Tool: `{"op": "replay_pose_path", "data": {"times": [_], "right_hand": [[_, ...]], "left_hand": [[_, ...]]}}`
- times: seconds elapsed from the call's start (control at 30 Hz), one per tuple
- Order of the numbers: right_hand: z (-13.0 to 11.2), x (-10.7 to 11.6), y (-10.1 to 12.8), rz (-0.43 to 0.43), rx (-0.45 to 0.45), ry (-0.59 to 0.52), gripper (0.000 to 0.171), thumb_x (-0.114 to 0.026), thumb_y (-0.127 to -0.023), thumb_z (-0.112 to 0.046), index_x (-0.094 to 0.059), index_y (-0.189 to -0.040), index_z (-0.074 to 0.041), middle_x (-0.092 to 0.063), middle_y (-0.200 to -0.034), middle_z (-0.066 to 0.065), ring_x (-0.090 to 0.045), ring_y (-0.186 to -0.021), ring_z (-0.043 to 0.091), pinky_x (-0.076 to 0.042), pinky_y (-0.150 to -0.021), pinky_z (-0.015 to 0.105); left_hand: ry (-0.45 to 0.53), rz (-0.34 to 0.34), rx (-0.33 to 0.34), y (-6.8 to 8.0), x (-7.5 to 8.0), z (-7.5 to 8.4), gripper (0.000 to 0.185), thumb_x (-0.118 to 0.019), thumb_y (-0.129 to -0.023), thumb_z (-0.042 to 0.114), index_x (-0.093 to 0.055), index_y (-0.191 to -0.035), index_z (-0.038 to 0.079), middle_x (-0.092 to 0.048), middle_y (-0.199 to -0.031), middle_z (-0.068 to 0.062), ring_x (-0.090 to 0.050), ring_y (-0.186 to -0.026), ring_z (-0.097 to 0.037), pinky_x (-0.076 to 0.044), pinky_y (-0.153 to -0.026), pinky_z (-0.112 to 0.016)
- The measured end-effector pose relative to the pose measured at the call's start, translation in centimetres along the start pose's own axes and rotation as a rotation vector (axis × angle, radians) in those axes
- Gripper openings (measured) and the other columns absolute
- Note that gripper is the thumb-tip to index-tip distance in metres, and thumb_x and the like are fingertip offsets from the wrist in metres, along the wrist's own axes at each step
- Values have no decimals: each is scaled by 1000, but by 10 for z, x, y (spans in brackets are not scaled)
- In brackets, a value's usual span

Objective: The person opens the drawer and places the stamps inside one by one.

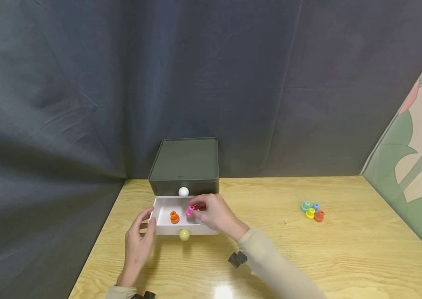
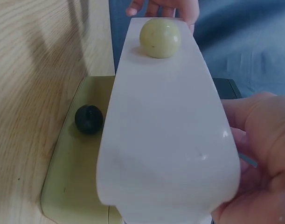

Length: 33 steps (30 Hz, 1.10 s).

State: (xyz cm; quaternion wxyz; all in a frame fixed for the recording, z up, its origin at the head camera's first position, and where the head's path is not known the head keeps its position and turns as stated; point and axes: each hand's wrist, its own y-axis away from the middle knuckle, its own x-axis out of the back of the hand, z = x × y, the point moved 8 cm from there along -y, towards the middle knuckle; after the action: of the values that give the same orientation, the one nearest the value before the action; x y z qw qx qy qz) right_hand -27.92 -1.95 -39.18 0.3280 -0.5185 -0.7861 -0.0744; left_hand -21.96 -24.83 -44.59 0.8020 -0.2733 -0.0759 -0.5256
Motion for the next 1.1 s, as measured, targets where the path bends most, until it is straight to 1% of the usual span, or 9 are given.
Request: {"op": "replay_pose_path", "data": {"times": [0.13,0.23,0.4,0.63,0.8,0.97,1.1], "right_hand": [[-4,-6,-4,-7,37,44,18,-80,-93,-6,-80,-110,-1,-82,-103,11,-78,-91,20,-61,-80,23],[-5,-10,-7,-11,52,73,16,-79,-93,-4,-81,-108,-1,-82,-101,10,-78,-89,17,-60,-78,20],[-6,-14,-8,-14,41,115,12,-81,-92,-4,-82,-103,-3,-83,-95,7,-78,-85,13,-59,-75,19],[-5,-16,-10,-21,15,98,10,-83,-90,-4,-82,-100,-3,-82,-92,7,-79,-85,18,-59,-75,20],[-4,-17,-12,-25,-15,100,9,-84,-89,-4,-83,-98,-5,-83,-89,5,-79,-83,15,-58,-72,18],[-2,-17,-13,-18,-35,111,9,-84,-89,-4,-83,-97,-7,-82,-86,2,-79,-81,12,-57,-70,19],[-1,-17,-12,-18,-37,97,9,-84,-89,-4,-82,-97,-6,-82,-86,2,-79,-82,14,-58,-71,19]], "left_hand": [[-4,1,1,0,0,0,33,-62,-108,17,-69,-139,12,-74,-126,-16,-64,-94,-11,-54,-75,-20],[-7,1,4,0,0,0,33,-62,-108,17,-69,-139,12,-74,-126,-16,-63,-94,-10,-54,-75,-20],[-12,-5,8,0,-1,0,33,-62,-108,17,-69,-140,12,-73,-127,-17,-64,-95,-13,-54,-75,-20],[-11,-6,12,0,0,0,33,-61,-108,17,-69,-139,12,-73,-127,-16,-64,-96,-14,-54,-75,-21],[-10,-4,14,0,0,-1,33,-62,-108,17,-69,-139,12,-73,-127,-16,-63,-95,-11,-54,-75,-21],[-13,-9,22,0,-1,-1,33,-62,-108,18,-69,-140,13,-73,-128,-16,-64,-95,-12,-54,-76,-21],[-13,-9,21,0,-1,-1,33,-62,-108,18,-69,-140,13,-74,-128,-15,-64,-96,-13,-53,-76,-21]]}}
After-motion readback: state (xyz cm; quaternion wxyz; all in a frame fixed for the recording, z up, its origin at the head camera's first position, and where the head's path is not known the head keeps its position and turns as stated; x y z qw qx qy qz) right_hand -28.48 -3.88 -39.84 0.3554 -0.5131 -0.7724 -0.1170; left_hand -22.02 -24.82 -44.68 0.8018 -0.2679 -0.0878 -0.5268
